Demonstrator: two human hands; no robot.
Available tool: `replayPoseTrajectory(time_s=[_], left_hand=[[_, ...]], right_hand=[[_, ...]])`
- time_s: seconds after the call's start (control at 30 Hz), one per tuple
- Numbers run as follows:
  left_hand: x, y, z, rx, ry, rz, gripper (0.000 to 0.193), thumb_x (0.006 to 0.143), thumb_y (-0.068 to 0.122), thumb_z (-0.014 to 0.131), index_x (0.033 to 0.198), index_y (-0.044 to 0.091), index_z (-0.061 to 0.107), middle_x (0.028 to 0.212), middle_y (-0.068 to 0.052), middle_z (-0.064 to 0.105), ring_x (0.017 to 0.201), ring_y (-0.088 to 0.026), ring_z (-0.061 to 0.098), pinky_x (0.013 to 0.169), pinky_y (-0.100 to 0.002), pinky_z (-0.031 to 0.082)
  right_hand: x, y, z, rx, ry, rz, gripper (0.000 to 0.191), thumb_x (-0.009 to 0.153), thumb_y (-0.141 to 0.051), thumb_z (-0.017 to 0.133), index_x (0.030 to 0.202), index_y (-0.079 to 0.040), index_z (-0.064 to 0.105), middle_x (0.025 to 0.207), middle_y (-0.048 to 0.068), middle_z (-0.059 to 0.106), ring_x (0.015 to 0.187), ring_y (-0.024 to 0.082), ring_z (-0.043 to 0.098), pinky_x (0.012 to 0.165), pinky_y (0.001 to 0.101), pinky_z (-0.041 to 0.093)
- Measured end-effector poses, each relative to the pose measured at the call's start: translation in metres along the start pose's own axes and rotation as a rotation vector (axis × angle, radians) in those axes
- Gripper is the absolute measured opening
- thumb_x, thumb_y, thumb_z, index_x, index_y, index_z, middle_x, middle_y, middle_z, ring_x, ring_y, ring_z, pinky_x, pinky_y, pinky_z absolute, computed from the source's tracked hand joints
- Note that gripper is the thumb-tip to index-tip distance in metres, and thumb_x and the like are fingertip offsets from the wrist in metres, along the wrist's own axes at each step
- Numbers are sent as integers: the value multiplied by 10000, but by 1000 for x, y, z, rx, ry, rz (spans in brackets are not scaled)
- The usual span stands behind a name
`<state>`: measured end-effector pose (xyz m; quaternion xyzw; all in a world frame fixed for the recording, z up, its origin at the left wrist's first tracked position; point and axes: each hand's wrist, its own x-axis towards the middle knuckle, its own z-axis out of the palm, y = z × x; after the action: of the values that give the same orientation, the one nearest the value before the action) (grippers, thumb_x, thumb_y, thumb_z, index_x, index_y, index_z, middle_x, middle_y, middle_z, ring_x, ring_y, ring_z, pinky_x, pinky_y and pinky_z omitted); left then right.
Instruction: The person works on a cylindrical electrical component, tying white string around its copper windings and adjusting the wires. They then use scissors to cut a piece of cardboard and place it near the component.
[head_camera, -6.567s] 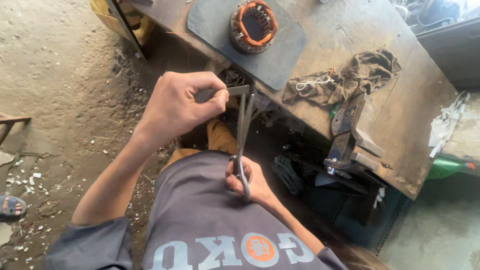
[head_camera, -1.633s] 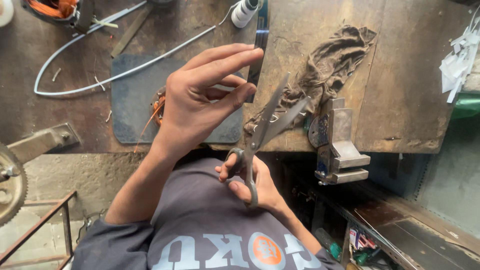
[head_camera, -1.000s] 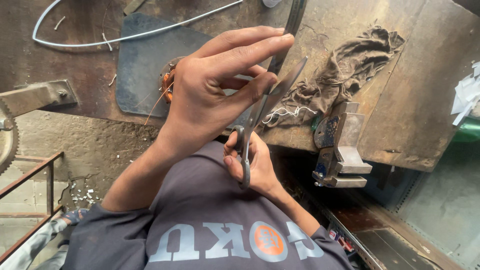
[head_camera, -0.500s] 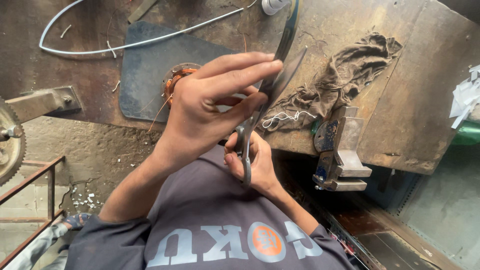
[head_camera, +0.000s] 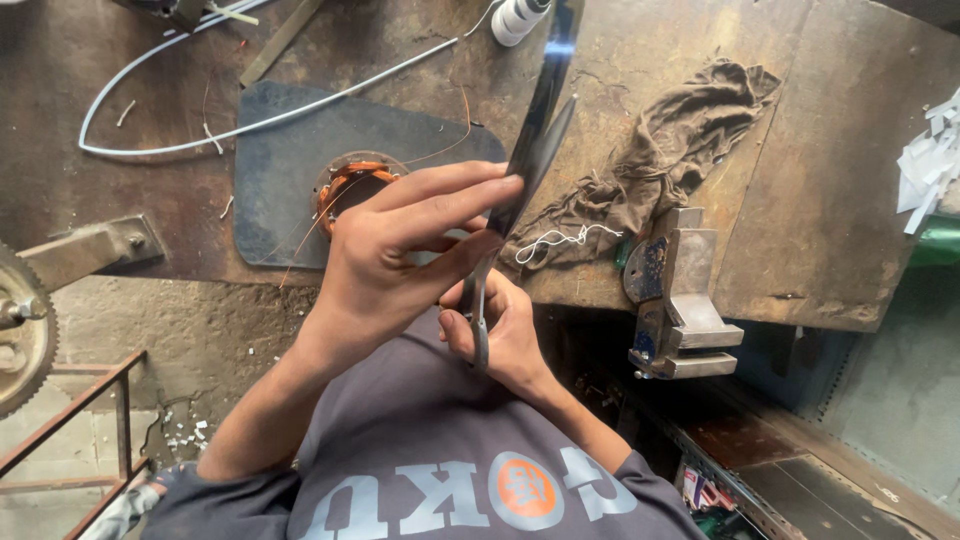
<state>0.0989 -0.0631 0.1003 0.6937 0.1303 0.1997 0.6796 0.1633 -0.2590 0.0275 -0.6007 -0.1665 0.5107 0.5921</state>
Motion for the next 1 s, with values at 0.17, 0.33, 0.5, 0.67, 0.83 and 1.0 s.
replayPoseTrajectory(time_s=[0.17, 0.33, 0.5, 0.67, 0.83, 1.0], left_hand=[[21, 5, -13, -2, -60, 101, 474, 939, 10, 808, 1377, 109, 657, 1469, -103, 586, 1143, -122, 713, 939, -266, 615], [50, 10, -19, 59, 1, 195, 419, 1014, -16, 770, 1395, 124, 669, 1464, -77, 610, 1117, -117, 755, 934, -253, 627], [46, 15, -9, 3, 23, 185, 410, 1012, -27, 757, 1384, 118, 663, 1469, -71, 601, 1116, -121, 757, 933, -255, 628], [39, 20, -7, 7, 1, 184, 409, 1006, -39, 749, 1375, 121, 670, 1465, -65, 601, 1126, -121, 751, 951, -259, 624], [34, 23, -7, 12, 1, 201, 419, 1015, -50, 740, 1386, 129, 666, 1470, -59, 602, 1115, -114, 744, 974, -266, 623], [24, 25, -5, 27, 4, 175, 413, 991, -43, 742, 1364, 121, 671, 1446, -63, 610, 1129, -122, 742, 953, -269, 622]], right_hand=[[0, 6, 1, 13, 14, 81, 208, 909, -65, 735, 1055, -24, 593, 826, 3, 617, 715, 59, 601, 635, 224, 495], [4, 9, 5, -7, 33, 65, 201, 895, -49, 733, 1041, -15, 599, 816, 7, 621, 694, 60, 599, 624, 231, 500], [3, 7, 6, -31, 42, -8, 215, 880, -49, 723, 1055, -23, 600, 846, 4, 623, 719, 53, 596, 650, 228, 506], [0, 3, 6, -57, 57, -12, 195, 898, -80, 731, 1039, -25, 609, 824, 19, 643, 726, 63, 627, 669, 232, 529], [1, 0, 9, -82, 50, 10, 176, 918, -88, 744, 1023, -9, 628, 811, 20, 649, 721, 72, 633, 667, 234, 525], [3, -7, 5, -5, -35, -109, 243, 900, -64, 757, 1088, -22, 608, 824, 1, 620, 729, 46, 575, 661, 213, 478]])
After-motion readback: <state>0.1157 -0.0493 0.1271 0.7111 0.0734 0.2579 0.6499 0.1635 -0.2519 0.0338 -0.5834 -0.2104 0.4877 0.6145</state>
